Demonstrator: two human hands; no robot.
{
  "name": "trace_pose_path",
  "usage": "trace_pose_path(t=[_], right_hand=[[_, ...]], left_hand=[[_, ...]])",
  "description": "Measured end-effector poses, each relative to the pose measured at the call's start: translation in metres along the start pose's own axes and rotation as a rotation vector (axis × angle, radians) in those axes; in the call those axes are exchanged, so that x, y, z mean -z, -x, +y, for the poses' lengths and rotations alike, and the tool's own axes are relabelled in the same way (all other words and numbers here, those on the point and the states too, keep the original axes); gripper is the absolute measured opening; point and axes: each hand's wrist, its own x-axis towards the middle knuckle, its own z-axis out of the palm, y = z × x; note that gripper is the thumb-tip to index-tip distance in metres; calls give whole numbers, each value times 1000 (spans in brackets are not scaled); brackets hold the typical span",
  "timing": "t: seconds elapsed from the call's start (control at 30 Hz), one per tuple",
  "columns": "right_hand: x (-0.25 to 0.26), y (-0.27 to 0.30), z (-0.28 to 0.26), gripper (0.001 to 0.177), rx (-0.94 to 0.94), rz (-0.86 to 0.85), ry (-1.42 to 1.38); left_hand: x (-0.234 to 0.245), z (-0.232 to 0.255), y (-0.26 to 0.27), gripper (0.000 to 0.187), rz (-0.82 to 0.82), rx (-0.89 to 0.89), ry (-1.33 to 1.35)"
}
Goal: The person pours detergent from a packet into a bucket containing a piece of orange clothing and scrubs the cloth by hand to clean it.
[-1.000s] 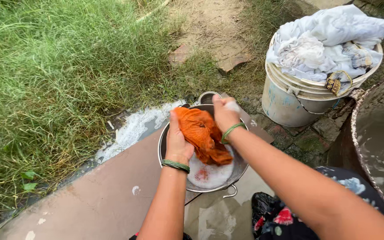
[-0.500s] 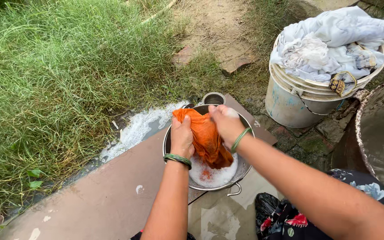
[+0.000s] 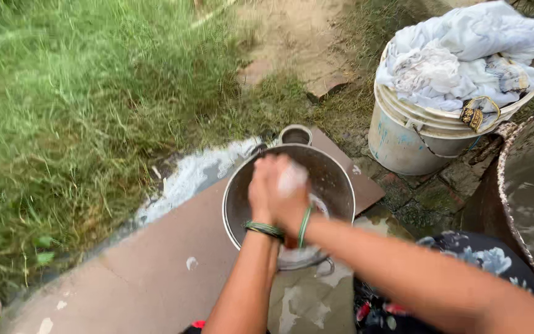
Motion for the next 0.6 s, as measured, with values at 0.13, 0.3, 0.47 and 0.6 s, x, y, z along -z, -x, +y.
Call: trace_pose_path(t=[0.13,0.3,0.47,0.6], right_hand=[[4,-45,30,30,-94,138,46],[-16,41,5,13,387,-162,261],[-5,-41,72,29,-188,90,127],[-20,-14,40,24,6,34,82]], left_hand=[[-26,-6,8,41,219,-21,-43],[-31,1,6,42,244,-39,-96],[-5,-28,-6,40,206,-63,-133],[40,2,-33,49,-586,-25,-43]])
